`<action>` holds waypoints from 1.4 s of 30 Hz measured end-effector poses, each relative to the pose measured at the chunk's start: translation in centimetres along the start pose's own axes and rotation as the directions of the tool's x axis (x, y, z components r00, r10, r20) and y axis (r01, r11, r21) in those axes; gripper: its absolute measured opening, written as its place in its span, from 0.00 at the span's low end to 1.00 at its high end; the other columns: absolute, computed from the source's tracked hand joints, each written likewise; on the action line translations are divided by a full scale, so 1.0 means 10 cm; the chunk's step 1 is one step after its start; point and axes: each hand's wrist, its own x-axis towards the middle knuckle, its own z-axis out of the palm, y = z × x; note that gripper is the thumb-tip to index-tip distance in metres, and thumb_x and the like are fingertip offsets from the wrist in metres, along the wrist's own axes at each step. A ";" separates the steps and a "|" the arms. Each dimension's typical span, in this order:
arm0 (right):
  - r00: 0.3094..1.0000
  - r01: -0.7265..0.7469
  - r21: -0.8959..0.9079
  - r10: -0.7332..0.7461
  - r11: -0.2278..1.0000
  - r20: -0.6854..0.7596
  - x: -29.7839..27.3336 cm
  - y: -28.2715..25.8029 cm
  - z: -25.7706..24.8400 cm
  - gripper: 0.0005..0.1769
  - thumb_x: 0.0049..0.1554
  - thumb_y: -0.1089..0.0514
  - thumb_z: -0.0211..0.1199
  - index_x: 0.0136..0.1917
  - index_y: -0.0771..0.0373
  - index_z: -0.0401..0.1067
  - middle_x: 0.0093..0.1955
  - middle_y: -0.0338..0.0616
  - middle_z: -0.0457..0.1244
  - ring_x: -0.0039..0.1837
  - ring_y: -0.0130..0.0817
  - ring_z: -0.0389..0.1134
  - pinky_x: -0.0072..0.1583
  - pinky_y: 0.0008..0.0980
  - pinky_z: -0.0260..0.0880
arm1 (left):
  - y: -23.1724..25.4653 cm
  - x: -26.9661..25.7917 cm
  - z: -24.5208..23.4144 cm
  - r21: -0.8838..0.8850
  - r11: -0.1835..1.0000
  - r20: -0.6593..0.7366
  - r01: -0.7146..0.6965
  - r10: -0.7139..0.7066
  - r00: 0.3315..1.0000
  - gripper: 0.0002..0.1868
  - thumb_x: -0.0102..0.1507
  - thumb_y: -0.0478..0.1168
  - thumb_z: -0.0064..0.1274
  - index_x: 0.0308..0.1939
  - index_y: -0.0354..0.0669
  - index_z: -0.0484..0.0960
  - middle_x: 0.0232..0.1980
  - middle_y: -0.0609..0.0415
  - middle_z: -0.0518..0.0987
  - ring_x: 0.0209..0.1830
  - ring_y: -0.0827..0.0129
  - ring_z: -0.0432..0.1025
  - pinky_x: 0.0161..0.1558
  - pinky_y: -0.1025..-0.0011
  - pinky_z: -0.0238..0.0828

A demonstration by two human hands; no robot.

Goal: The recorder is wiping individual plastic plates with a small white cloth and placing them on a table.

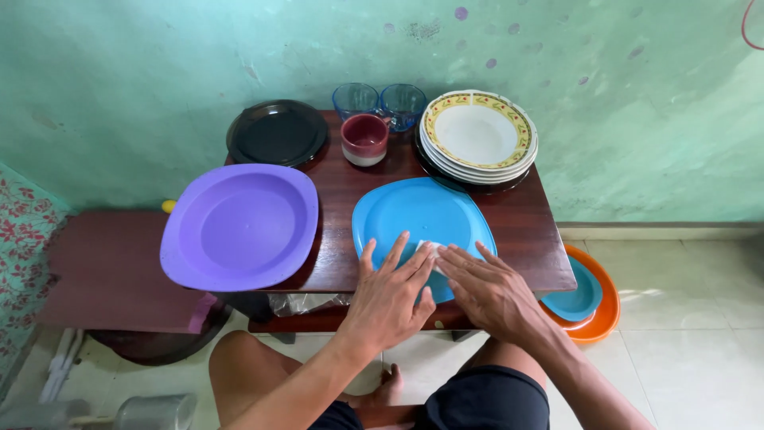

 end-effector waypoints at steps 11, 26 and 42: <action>0.963 -0.250 0.055 0.254 0.967 -0.091 0.65 0.50 0.24 0.21 0.64 0.55 0.53 0.67 0.64 0.72 0.71 0.50 0.64 0.74 0.47 0.62 0.74 0.53 0.55 | -0.57 0.89 0.34 0.125 0.992 -0.032 0.016 -0.013 0.999 0.26 0.64 0.45 0.46 0.65 0.43 0.78 0.73 0.55 0.71 0.76 0.49 0.57 0.71 0.33 0.39; 0.999 -0.007 0.116 0.001 0.993 0.051 0.33 -0.16 0.16 0.22 0.64 0.56 0.55 0.71 0.61 0.70 0.75 0.48 0.62 0.77 0.46 0.59 0.76 0.56 0.52 | -0.20 -0.11 -0.06 0.101 0.987 -0.063 0.124 -0.118 0.991 0.26 0.65 0.44 0.45 0.65 0.38 0.77 0.73 0.51 0.72 0.78 0.49 0.56 0.72 0.34 0.39; 0.914 -0.218 0.238 0.283 0.947 -0.289 0.41 0.28 0.39 0.18 0.65 0.62 0.57 0.66 0.66 0.74 0.70 0.54 0.66 0.76 0.51 0.63 0.73 0.43 0.64 | -0.41 0.67 0.50 0.154 0.953 -0.200 0.259 -0.226 0.953 0.31 0.69 0.50 0.42 0.73 0.40 0.66 0.80 0.37 0.57 0.78 0.38 0.50 0.68 0.30 0.41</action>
